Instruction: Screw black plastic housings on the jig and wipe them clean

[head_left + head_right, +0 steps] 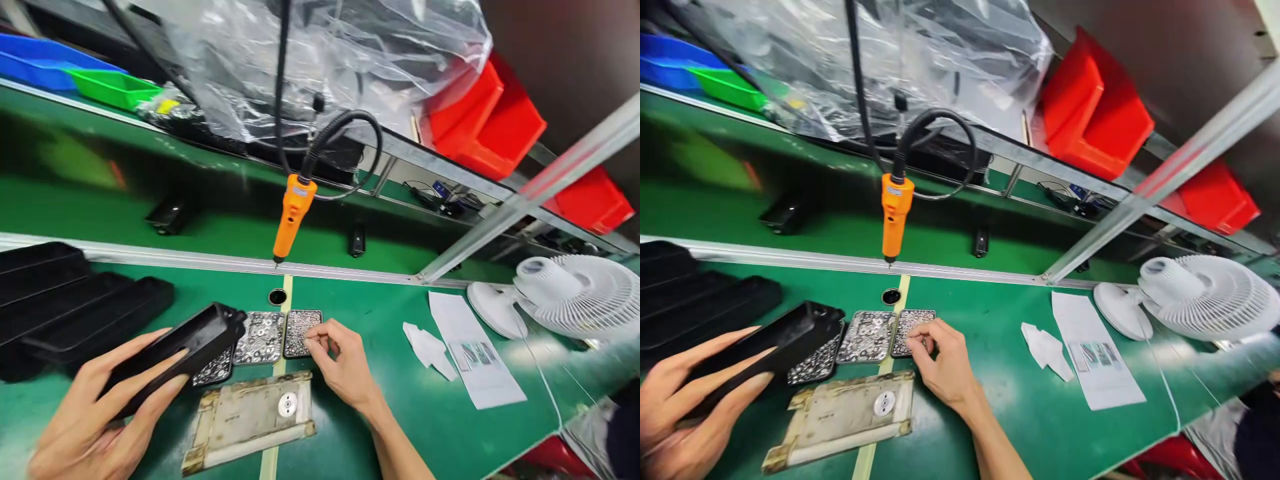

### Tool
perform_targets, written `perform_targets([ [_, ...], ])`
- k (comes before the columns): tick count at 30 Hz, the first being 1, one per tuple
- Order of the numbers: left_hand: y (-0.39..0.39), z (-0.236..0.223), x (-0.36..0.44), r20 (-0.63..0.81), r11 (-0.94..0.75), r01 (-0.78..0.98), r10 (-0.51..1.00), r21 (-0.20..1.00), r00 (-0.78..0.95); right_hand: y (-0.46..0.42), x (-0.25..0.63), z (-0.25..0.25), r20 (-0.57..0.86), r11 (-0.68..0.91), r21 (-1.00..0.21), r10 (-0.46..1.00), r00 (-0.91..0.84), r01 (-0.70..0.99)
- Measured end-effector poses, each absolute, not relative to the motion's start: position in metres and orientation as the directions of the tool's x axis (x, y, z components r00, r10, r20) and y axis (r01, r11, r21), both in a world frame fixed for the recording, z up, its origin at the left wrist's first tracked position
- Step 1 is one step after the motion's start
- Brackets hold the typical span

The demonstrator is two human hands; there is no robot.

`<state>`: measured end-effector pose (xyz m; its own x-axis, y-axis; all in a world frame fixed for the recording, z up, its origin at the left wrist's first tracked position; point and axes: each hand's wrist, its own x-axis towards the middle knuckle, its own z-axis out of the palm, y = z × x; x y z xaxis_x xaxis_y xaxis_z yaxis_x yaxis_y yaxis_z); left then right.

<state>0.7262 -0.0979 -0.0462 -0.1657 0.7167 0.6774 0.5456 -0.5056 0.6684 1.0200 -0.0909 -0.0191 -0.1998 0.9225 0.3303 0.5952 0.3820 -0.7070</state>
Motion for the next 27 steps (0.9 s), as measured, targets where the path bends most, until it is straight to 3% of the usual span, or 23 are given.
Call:
perform_targets([
  [7,-0.103,-0.041,0.73,0.695,-0.529,0.562,0.709,0.635,-0.119,-0.13,1.023,-0.008,0.119,0.305,-0.843,0.91,-0.398,0.444],
  [20,-0.107,-0.042,0.728,0.646,-0.463,0.569,0.745,0.68,-0.165,-0.136,1.024,-0.019,0.053,0.271,-0.838,0.904,-0.423,0.473],
  [27,-0.106,-0.04,0.73,0.662,-0.478,0.574,0.733,0.665,-0.157,-0.139,1.021,-0.017,0.086,0.328,-0.803,0.89,-0.448,0.498],
])
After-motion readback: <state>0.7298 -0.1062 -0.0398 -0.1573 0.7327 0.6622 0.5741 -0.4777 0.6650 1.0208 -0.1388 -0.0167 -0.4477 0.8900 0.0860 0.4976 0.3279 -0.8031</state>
